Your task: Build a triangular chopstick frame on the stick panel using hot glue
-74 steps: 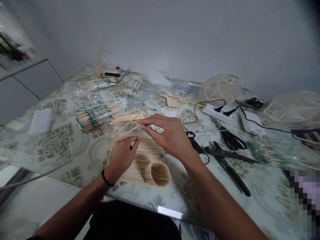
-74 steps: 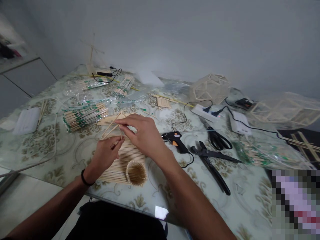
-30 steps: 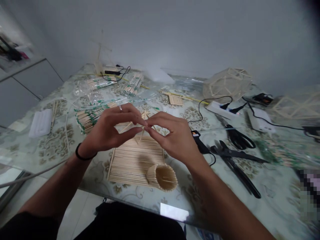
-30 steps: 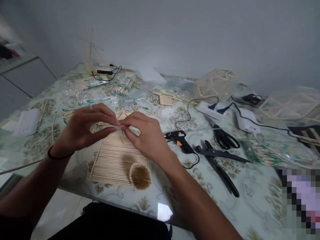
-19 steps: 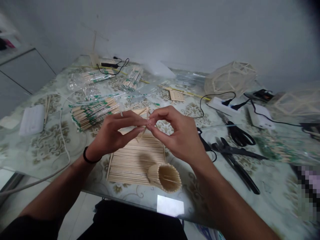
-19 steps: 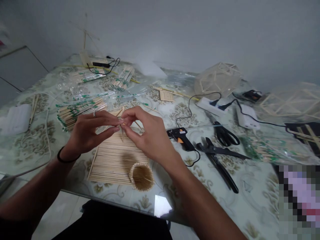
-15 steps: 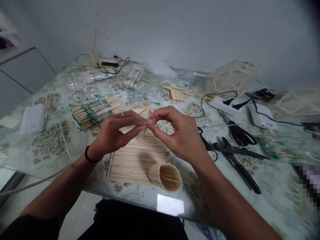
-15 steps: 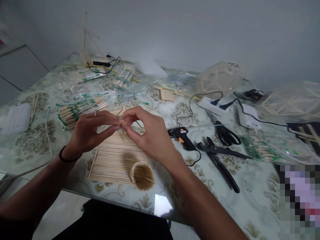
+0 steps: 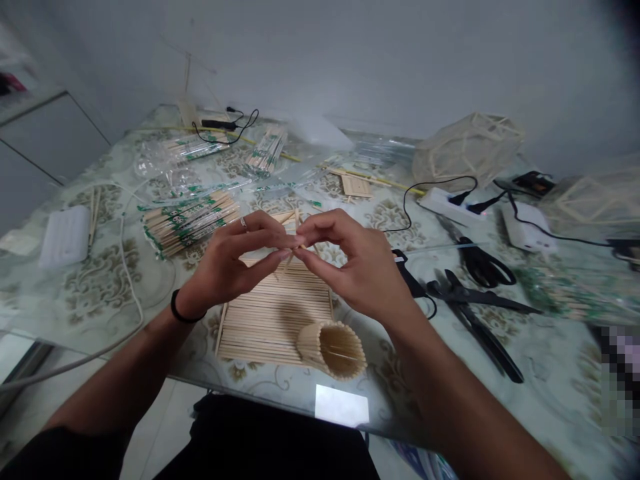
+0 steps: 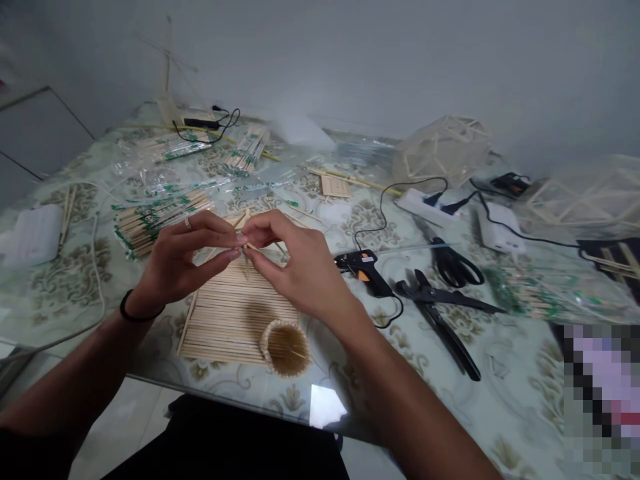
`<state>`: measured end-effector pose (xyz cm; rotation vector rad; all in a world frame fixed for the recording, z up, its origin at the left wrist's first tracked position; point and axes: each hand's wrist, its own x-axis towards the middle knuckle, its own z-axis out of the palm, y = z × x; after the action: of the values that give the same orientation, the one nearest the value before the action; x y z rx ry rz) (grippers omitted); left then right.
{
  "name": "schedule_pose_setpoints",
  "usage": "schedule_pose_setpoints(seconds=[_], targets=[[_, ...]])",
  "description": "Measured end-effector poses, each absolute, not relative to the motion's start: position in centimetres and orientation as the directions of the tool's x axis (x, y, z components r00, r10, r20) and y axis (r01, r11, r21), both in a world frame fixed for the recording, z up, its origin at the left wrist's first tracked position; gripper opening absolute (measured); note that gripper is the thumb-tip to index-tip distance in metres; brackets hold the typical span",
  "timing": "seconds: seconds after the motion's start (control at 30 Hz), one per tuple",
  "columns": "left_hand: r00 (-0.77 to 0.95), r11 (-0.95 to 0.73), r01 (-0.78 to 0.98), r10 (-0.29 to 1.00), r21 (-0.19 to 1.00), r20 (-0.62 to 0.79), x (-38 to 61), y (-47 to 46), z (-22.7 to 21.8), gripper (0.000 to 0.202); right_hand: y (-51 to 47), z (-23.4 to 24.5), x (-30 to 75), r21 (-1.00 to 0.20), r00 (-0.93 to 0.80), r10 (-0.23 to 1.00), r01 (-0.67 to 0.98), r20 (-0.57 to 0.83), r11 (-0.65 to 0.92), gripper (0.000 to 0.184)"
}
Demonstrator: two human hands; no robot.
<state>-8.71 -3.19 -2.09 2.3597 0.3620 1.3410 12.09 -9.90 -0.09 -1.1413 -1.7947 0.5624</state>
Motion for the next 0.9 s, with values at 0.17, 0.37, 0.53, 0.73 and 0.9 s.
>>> schedule_pose_setpoints(seconds=[0.17, 0.37, 0.53, 0.73, 0.9], targets=[[0.526, -0.886, 0.037, 0.411, 0.462, 0.744, -8.9, -3.1, -2.0, 0.023, -9.8, -0.5, 12.3, -0.812, -0.154, 0.897, 0.383, 0.414, 0.441, 0.023], [0.542, -0.890, 0.012, 0.388, 0.455, 0.745, -8.8, -3.1, -1.9, 0.020, -9.7, -0.1, 12.5, -0.771, -0.190, 0.909, 0.482, 0.372, 0.416, 0.016], [0.539, -0.878, 0.024, 0.414, 0.478, 0.734, -8.6, -3.3, -2.3, 0.018, -9.5, 0.0, 12.6, -0.711, -0.266, 0.912, 0.572, 0.311, 0.409, 0.011], [0.500, -0.888, 0.063, 0.422, 0.455, 0.756, -8.4, -3.3, -2.3, 0.015, -9.2, -0.6, 12.5, -0.669, -0.281, 0.930, 0.646, 0.238, 0.367, 0.012], [0.470, -0.891, 0.101, 0.435, 0.443, 0.768, -8.0, -3.6, -2.4, 0.014, -8.8, -1.1, 12.5, -0.659, -0.331, 0.929, 0.665, 0.163, 0.352, 0.021]])
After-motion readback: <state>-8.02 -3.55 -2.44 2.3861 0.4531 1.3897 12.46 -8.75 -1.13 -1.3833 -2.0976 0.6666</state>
